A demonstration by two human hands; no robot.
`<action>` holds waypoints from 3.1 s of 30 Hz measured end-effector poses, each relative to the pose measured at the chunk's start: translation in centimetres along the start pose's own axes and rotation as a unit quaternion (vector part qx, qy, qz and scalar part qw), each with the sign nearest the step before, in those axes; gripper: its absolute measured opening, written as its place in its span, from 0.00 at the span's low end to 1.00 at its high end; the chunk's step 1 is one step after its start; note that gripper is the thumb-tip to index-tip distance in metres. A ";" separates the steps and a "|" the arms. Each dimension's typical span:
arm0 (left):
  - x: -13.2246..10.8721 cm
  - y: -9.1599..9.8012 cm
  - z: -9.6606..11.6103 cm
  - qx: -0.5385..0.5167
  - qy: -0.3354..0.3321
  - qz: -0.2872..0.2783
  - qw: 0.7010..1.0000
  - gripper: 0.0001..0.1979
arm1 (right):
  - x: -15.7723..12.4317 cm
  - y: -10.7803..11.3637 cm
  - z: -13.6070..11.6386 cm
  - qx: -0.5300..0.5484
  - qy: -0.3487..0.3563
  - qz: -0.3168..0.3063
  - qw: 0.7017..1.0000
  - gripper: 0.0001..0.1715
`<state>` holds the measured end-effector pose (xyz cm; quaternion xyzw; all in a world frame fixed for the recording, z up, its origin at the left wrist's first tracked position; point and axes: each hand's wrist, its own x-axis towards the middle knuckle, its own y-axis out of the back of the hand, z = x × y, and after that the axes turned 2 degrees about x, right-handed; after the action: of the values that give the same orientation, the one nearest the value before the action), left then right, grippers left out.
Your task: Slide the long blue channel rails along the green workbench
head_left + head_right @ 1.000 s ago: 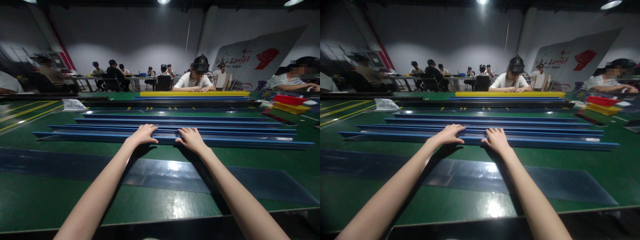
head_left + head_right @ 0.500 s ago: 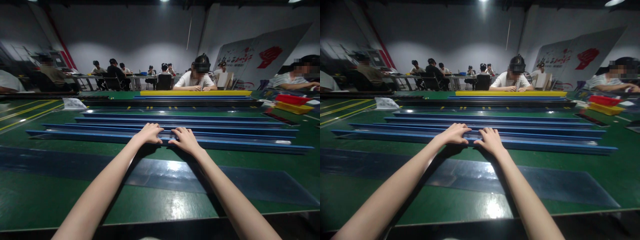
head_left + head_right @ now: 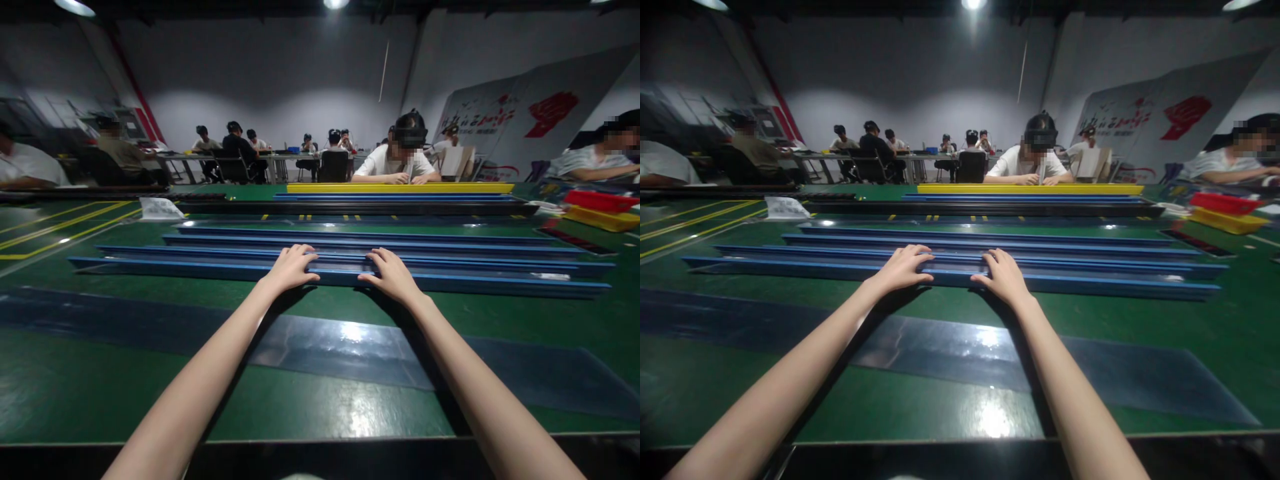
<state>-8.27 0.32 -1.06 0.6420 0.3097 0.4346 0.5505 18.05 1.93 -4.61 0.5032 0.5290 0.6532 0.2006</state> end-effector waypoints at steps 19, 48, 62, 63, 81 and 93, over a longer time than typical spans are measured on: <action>-0.6 -2.5 -5.4 0.073 0.125 0.118 0.982 0.18 | 1.7 0.1 1.4 -0.086 0.024 -0.076 0.993 0.43; 3.3 -3.3 -9.3 0.063 0.133 0.094 0.985 0.18 | 7.0 -2.6 3.0 -0.091 0.019 -0.085 0.992 0.47; 4.4 -3.9 -9.7 0.111 0.154 0.087 0.978 0.16 | 7.9 -2.6 3.2 -0.055 0.016 -0.080 0.995 0.45; 4.4 -3.9 -9.7 0.114 0.154 0.085 0.978 0.16 | 7.9 -2.6 3.3 -0.051 0.018 -0.080 0.995 0.45; 4.0 -3.6 -8.6 0.114 0.152 0.076 0.979 0.15 | 7.3 -2.0 3.7 -0.051 0.025 -0.088 0.995 0.44; 10.0 -0.3 -8.7 0.054 0.078 0.065 0.993 0.16 | 7.4 -1.1 2.7 -0.054 0.002 -0.130 0.990 0.44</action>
<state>-11.81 12.94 0.96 0.6533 0.3325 0.5008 0.4603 17.06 9.51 -2.48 0.4173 0.5547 0.6497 0.3099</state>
